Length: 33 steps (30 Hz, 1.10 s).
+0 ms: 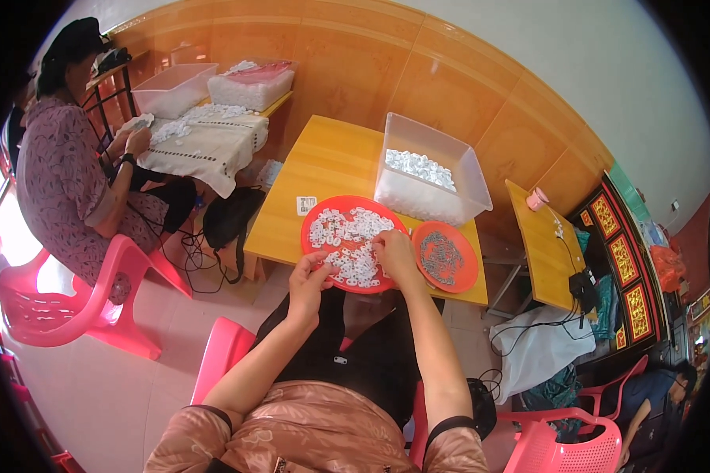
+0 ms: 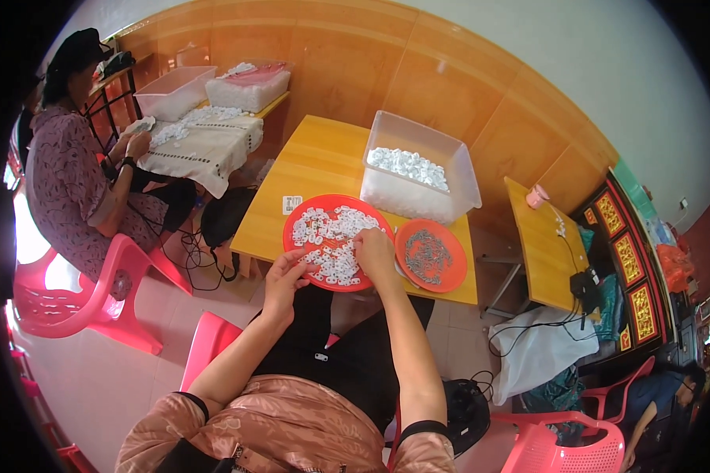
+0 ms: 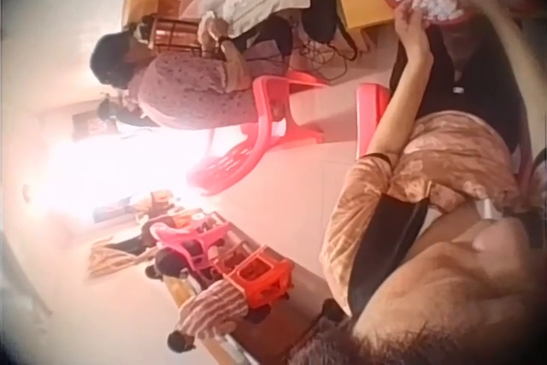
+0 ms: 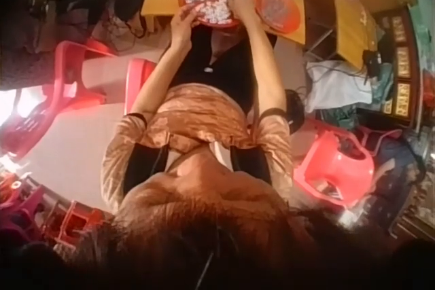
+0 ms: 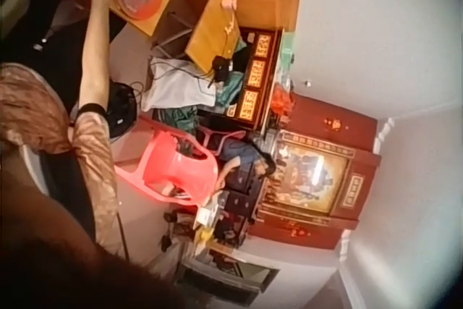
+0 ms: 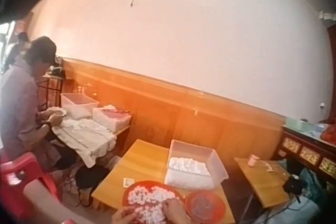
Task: Sorting small white circular components from a red plate into a plastic container by hand.
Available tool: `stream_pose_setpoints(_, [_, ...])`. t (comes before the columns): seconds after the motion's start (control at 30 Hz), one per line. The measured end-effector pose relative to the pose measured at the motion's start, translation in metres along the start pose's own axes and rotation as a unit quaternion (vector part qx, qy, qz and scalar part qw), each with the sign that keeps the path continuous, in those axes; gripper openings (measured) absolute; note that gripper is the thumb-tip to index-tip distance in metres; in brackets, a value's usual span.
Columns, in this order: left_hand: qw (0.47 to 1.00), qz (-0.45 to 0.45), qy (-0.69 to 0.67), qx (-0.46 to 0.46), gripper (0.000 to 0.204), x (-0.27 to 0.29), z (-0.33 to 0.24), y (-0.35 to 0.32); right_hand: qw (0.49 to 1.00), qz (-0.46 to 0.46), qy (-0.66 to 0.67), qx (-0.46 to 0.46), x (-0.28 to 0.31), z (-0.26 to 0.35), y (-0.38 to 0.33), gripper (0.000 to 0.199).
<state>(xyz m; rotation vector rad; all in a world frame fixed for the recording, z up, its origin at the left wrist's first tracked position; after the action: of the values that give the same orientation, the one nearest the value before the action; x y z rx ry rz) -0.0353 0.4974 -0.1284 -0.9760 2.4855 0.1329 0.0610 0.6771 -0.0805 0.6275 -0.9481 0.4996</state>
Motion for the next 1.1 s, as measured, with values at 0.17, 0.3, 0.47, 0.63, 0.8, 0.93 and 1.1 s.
stream_pose_setpoints(0.17, [1.0, -0.005, -0.016, -0.006, 0.025, -0.002, 0.0, -0.001, 1.0, 0.015, -0.006, -0.027, -0.004, -0.005, 0.002, 0.01])
stream_pose_setpoints(0.3, [1.0, -0.005, -0.013, -0.008, 0.025, -0.001, -0.001, -0.001, 0.997, -0.011, -0.065, 0.042, 0.003, 0.011, -0.002, 0.01])
stream_pose_setpoints(0.47, [1.0, 0.002, -0.008, -0.016, 0.024, -0.001, 0.001, 0.0, 0.997, -0.037, -0.062, 0.035, 0.008, 0.017, 0.0, 0.011])
stream_pose_setpoints(0.63, [1.0, 0.001, 0.0, -0.01, 0.024, -0.002, 0.001, -0.002, 1.0, 0.015, -0.006, 0.003, -0.01, 0.024, 0.002, 0.015])
stream_pose_setpoints(0.8, [1.0, 0.001, -0.003, -0.014, 0.025, -0.001, -0.001, -0.002, 0.998, 0.029, -0.046, -0.031, -0.022, 0.026, 0.004, 0.017])
stream_pose_setpoints(0.93, [1.0, 0.004, -0.004, -0.018, 0.026, -0.003, 0.001, -0.001, 0.995, 0.011, -0.093, -0.023, -0.03, 0.028, 0.009, 0.017])
stream_pose_setpoints(1.1, [1.0, -0.004, -0.015, -0.018, 0.024, -0.002, 0.0, -0.004, 0.996, 0.02, -0.088, -0.011, -0.033, 0.031, 0.008, 0.018])
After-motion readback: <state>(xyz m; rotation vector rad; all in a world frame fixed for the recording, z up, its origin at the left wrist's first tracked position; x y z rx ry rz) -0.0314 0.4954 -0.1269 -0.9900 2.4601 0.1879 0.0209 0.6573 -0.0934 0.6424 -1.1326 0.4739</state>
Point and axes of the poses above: each hand's wrist, its own y-axis towards the middle knuckle, its own x-axis out of the back of the hand, z = x × y, the point moved 8 cm from there along y, towards the middle knuckle, and after that the axes turned 3 degrees about -x, right-handed, at the moved point
